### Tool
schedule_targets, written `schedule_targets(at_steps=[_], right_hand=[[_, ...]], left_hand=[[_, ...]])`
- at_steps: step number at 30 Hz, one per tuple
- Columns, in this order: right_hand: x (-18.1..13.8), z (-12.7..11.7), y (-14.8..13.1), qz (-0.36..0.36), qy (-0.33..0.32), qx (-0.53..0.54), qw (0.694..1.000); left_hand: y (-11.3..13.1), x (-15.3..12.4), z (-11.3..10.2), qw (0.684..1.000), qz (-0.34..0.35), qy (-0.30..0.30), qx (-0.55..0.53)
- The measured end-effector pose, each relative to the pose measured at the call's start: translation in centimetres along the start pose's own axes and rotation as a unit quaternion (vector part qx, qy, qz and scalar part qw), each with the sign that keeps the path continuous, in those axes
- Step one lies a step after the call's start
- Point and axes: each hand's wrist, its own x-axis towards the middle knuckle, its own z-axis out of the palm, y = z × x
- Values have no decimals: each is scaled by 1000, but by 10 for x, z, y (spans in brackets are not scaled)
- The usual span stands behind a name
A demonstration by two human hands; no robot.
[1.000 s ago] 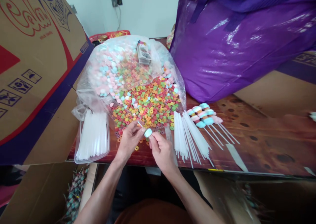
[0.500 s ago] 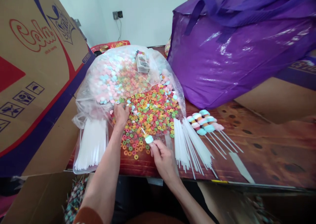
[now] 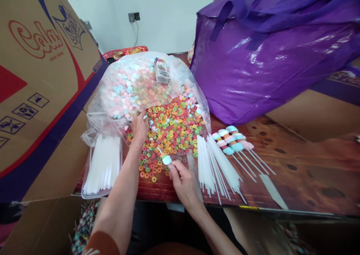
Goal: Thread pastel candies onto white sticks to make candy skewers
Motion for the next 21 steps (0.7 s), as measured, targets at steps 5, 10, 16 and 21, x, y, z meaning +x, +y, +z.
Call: schedule_targets(at_steps=[5, 10, 16, 21], right_hand=[[0, 1, -1, -7, -1, 14, 1000], [0, 1, -1, -16, 4, -19, 1000], [1, -2, -4, -19, -9, -47, 999], [1, -1, -4, -12, -9, -33, 999]], left_hand=[[5, 7, 3, 999, -29, -14, 11], [5, -1, 0, 996, -80, 27, -2], [-17, -51, -15, 991, -35, 4, -129], [-26, -97, -28, 987, 52, -55, -144]])
